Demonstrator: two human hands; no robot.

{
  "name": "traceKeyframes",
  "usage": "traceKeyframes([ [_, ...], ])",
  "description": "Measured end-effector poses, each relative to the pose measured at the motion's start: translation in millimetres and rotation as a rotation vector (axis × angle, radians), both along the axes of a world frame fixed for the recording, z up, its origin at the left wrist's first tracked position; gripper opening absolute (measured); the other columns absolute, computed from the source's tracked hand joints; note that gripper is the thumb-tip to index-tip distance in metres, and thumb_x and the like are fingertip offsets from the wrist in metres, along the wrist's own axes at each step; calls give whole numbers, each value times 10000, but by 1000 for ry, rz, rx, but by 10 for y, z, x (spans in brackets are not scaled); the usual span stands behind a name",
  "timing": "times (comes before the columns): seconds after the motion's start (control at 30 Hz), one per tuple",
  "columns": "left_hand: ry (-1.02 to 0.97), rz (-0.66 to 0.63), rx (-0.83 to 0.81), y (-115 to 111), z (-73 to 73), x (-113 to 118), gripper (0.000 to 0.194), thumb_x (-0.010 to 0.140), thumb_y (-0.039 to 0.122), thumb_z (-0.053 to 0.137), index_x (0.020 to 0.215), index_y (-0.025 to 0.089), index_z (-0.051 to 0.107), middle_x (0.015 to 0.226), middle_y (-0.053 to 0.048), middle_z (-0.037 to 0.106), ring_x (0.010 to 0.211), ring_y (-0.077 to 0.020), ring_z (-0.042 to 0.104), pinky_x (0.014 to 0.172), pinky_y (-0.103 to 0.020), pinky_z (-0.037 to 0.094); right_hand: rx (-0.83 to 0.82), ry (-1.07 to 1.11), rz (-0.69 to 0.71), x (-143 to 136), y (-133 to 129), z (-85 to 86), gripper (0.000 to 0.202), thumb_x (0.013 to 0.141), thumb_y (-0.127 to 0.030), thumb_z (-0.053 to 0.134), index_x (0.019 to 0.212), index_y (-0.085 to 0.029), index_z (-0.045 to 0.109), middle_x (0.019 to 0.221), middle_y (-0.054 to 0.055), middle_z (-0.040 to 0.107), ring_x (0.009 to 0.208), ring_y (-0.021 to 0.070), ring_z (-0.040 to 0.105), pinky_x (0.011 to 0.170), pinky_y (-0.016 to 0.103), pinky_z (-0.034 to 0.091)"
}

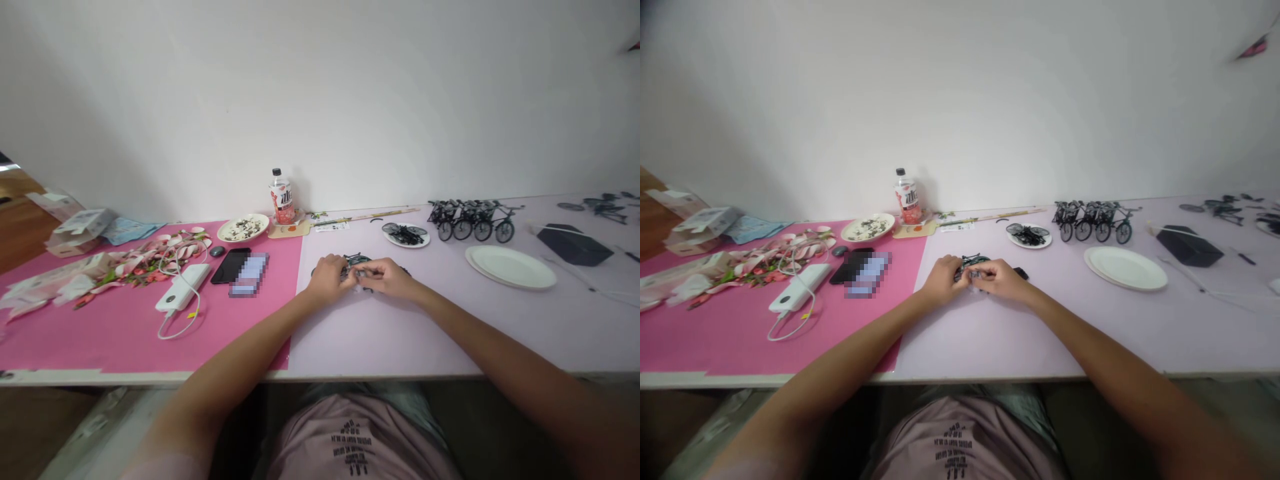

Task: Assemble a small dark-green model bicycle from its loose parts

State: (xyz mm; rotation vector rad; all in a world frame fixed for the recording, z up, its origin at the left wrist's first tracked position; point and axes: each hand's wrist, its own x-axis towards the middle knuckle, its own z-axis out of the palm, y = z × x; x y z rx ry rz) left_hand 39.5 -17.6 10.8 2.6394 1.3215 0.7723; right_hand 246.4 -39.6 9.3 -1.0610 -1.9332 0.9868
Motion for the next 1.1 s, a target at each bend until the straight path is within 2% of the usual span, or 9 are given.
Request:
traceKeyframes([
  [0.17, -28, -7, -20, -17, 19, -3, 297, 919, 316, 553, 703, 245, 362, 758, -57, 584, 815, -241, 565, 734, -369, 399, 15, 8, 2, -20, -17, 26, 460, 855, -478, 706, 1132, -128, 814, 650, -29, 462, 589, 103, 323, 550, 253, 273],
  [0.43, -70, -19, -71, -50, 48, -8, 295, 913, 311, 552, 705, 249, 352, 749, -46, 567, 817, -235, 561, 716, -360, 408, 17, 43, -2, -47, -56, 62, 446, 834, -466, 727, 1127, -142, 822, 786, 35, 661, 638, 133, 489, 594, 260, 386],
  [0.67, -73, -39, -70, -48, 63, -11, 294, 905, 295, 545, 701, 252, 337, 741, -44, 552, 818, -236, 555, 733, -365, 421, 24, 57, 2, -53, -79, 99, 429, 845, -466, 733, 1114, -145, 827, 798, 47, 696, 672, 152, 545, 615, 265, 420],
  [0.87, -103, -56, -84, -42, 87, -26, 308, 906, 301, 516, 697, 253, 294, 712, -32, 500, 777, -226, 518, 721, -361, 398, -3, 88, -1, -57, -102, 94, 424, 898, -497, 711, 1152, -176, 818, 991, 82, 768, 744, 171, 611, 650, 273, 436],
  [1.0, -187, -41, -123, -41, 103, -48, 264, 912, 303, 483, 708, 245, 327, 704, -13, 476, 726, -198, 470, 691, -342, 369, 57, 120, -95, -72, -111, 118, 478, 917, -558, 677, 1130, -153, 812, 815, 60, 713, 681, 165, 567, 633, 289, 434],
  [1.1, -288, -71, -177, -50, 118, -76, 269, 959, 331, 413, 714, 235, 353, 691, 0, 462, 693, -177, 442, 682, -328, 361, 115, 156, -204, -64, -114, 153, 567, 962, -649, 597, 1154, -155, 799, 802, 68, 688, 680, 180, 563, 607, 303, 427],
])
